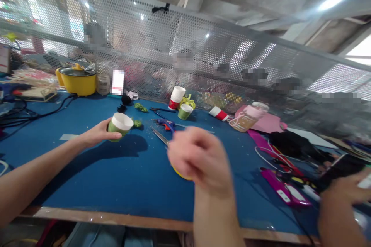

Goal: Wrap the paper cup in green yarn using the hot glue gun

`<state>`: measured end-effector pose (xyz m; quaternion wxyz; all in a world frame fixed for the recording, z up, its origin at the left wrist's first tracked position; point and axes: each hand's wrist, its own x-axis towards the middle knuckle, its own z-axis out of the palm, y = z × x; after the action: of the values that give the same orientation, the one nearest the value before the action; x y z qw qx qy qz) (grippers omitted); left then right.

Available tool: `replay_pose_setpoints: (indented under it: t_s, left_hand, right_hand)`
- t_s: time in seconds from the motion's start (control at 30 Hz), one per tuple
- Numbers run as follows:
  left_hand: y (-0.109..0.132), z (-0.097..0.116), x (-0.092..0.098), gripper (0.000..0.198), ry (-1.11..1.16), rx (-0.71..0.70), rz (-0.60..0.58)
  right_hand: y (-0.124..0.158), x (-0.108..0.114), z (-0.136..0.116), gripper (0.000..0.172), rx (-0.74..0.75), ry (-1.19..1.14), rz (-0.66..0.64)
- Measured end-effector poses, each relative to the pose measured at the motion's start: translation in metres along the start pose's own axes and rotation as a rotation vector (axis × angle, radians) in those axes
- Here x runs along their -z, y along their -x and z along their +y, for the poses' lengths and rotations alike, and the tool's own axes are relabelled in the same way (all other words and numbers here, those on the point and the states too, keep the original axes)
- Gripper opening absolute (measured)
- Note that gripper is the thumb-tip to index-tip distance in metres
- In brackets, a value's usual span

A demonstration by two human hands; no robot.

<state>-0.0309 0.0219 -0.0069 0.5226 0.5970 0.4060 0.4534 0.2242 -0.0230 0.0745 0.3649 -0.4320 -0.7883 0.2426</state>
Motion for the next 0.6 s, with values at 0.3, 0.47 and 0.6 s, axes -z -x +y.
replay_pose_setpoints:
  t_s: [0.3, 0.47, 0.6]
  left_hand:
    - [0.008, 0.000, -0.016, 0.072, -0.556, -0.223, -0.032]
    - [0.013, 0.001, -0.024, 0.081, -0.624, -0.354, 0.009]
    - [0.014, 0.003, -0.027, 0.071, -0.735, -0.392, 0.026]
  right_hand:
    - [-0.036, -0.068, 0.012, 0.021, 0.140, 0.186, -0.130]
    - [-0.028, -0.069, 0.018, 0.012, 0.109, 0.121, -0.157]
    - [-0.022, -0.067, 0.022, 0.011, 0.121, 0.085, -0.102]
